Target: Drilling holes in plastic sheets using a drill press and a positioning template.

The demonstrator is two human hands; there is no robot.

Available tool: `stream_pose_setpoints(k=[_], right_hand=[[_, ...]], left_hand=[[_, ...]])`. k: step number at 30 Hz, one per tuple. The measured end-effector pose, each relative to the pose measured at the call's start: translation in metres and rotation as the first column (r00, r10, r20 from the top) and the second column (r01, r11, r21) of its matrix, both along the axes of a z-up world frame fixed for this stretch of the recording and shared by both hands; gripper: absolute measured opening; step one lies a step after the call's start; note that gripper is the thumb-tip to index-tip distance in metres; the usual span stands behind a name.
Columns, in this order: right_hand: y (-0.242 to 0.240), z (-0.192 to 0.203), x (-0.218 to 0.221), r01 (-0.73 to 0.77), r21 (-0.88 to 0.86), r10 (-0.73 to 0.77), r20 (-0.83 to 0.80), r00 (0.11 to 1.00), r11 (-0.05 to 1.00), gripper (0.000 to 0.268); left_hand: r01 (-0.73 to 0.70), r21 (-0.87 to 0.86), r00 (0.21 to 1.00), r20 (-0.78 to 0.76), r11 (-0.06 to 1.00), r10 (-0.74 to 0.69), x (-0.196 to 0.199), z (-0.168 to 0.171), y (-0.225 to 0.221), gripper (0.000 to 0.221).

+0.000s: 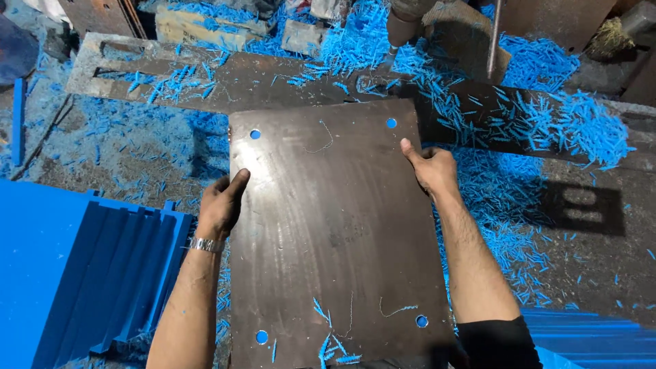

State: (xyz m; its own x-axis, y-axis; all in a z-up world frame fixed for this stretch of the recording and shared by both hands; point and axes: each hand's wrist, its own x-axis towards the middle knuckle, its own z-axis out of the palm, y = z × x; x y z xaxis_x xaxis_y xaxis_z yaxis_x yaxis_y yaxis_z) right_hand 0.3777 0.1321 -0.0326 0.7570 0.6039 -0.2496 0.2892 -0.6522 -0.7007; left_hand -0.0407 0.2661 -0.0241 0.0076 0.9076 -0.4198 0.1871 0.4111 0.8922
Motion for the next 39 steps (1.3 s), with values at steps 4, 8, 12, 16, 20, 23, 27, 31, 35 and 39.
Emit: stream_pose_setpoints(k=[4,8,12,16,20,23,27,31,35,39], right_hand=[[-0.001,-0.004,0.003,-0.021,0.075,0.023,-0.027,0.999,0.997,0.061],[-0.014,0.021,-0.008,-0.084,0.084,0.091,-0.081,0.993,0.993,0.068],[-0.055,0.042,-0.030,-0.107,0.173,0.137,-0.174,0.975,0.979,0.065],[-0.126,0.023,-0.039,-0.086,0.126,0.091,-0.036,0.995,0.988,0.057],[-0.231,-0.015,-0.054,-0.076,-0.228,0.067,-0.046,0.997,0.971,0.046],[-0.312,-0.058,-0.061,-0.099,-0.145,0.085,-0.105,0.991,0.984,0.028],[-0.344,-0.082,-0.053,0.085,0.166,-0.028,-0.321,0.947,0.982,0.018],[-0.335,-0.098,-0.072,-0.261,-0.032,0.258,0.313,0.914,0.965,0.021],[-0.320,-0.096,-0.070,0.042,-0.117,-0.042,0.005,0.999,0.992,0.032],[-0.243,0.029,-0.070,0.161,-0.212,-0.230,-0.365,0.902,0.964,0.051]], left_hand=[[-0.009,0.051,1.000,0.004,0.999,0.009,-0.016,-0.011,0.004,0.073],[0.021,0.026,1.000,-0.001,0.999,-0.021,-0.003,0.022,-0.004,0.076],[0.000,0.009,1.000,0.007,1.000,-0.001,0.000,-0.001,-0.004,0.090],[-0.046,0.022,0.997,0.063,0.999,0.045,0.022,0.049,-0.029,0.094],[0.012,0.042,1.000,-0.018,0.999,-0.011,0.015,0.047,-0.030,0.051],[-0.049,0.019,0.999,0.001,0.999,0.049,0.016,0.047,-0.030,0.048],[-0.092,0.003,0.994,0.062,0.996,0.092,0.019,0.044,-0.028,0.051],[-0.088,0.015,0.987,0.136,0.996,0.085,0.020,0.033,-0.021,0.048],[-0.119,0.020,0.992,0.052,0.993,0.118,0.026,0.034,-0.013,0.057],[-0.068,0.145,0.991,-0.108,0.987,0.084,0.036,0.034,-0.008,0.047]])
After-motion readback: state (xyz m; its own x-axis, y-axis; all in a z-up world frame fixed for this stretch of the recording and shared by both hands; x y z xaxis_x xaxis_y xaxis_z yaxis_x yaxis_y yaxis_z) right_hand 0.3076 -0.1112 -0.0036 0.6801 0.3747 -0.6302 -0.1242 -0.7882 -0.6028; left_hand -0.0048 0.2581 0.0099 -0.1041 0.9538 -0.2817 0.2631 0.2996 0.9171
